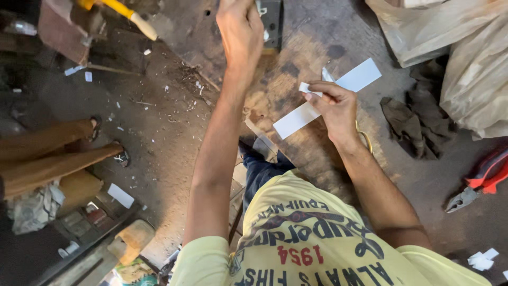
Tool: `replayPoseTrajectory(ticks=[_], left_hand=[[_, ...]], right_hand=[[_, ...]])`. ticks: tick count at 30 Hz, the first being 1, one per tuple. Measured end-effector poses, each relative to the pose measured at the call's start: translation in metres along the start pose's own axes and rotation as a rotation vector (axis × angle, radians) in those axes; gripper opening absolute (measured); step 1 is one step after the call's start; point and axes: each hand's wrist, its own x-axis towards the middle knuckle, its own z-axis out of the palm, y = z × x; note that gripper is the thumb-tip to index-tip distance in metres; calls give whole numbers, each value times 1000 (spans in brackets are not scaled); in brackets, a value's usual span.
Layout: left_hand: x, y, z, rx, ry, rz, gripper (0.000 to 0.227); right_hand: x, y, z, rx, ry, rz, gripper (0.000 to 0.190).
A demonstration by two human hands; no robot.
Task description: The person cuts a long strip of white paper into smaller rectangular pieces using scissors. They repeatedly measure, cut, and place the pieces into a metal component on the workbench.
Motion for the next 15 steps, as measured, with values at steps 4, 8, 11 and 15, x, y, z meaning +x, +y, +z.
replayPoseTrajectory(ticks=[4, 8, 11, 15], left_hand=[[8, -1, 12, 219, -166, 170, 24], [-1, 6, 9, 353, -264, 145, 57], [0, 5, -11, 200, -367, 145, 48], [8, -5, -36, 22, -453, 212, 57]], right_hand=[[19, -8, 9, 119, -72, -8, 22], [37, -6, 14, 44, -19, 20, 20], [48, -3, 17, -51, -19, -13, 19], [65, 5, 32, -125, -52, -91, 16]])
